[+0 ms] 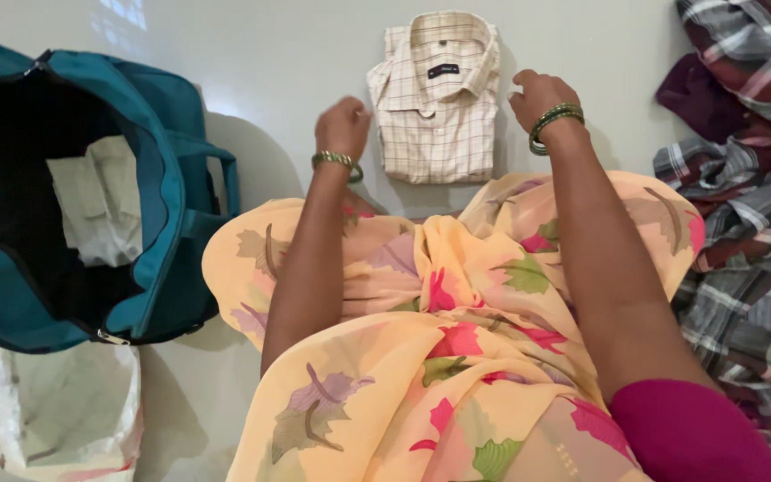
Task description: The person folds a light-colored plaid shirt and a dark plaid shirt by hand while sitting on the floor, placing the folded items into a teal bag.
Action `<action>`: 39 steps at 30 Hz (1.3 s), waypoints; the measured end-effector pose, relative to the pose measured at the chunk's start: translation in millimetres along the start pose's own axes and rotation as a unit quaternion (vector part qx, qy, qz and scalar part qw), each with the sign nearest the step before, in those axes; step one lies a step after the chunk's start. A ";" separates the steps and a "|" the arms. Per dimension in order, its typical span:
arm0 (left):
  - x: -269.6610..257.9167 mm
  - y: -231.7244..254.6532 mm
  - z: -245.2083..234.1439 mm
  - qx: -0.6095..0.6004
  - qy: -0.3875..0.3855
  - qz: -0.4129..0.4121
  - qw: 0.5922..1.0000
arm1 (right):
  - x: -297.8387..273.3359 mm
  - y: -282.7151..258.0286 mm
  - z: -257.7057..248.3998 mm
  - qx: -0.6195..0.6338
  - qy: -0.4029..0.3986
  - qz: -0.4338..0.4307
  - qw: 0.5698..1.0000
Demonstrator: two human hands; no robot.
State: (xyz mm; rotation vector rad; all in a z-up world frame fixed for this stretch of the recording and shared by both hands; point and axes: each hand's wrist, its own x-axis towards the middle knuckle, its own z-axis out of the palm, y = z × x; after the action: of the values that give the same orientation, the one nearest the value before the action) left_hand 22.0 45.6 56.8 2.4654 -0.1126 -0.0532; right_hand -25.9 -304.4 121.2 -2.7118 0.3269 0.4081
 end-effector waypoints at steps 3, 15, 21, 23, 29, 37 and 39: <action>22.1 -21.8 9.3 -0.053 0.030 -0.067 0.996 | 19.7 -6.9 15.0 0.060 0.036 -0.035 0.997; 58.8 -2.5 70.2 -0.095 0.021 -0.138 0.986 | 108.2 9.1 72.8 0.213 0.161 -0.088 0.960; 63.4 5.1 64.4 -0.261 -0.001 -0.208 0.943 | 114.5 -12.7 70.6 0.193 0.151 -0.100 0.964; 62.2 2.1 64.9 -0.333 -0.010 -0.200 0.921 | 111.7 -19.8 63.9 0.192 0.136 -0.061 0.970; 72.5 -4.8 68.3 -0.551 -0.087 -0.154 0.815 | 102.4 -22.9 41.1 0.058 0.216 -0.117 0.968; 64.2 14.2 48.1 -0.573 -0.218 -0.062 0.788 | 73.1 -78.5 50.1 -0.090 0.334 -0.371 0.862; 66.4 19.7 53.3 -0.537 -0.131 -0.064 0.831 | 76.2 -77.0 42.8 -0.048 0.318 -0.367 0.873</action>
State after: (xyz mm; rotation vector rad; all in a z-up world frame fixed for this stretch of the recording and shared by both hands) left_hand 83.3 -9.0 26.8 1.3132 -0.0163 -0.3998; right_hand 56.4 -230.8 84.0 -2.7236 -0.5768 -0.7066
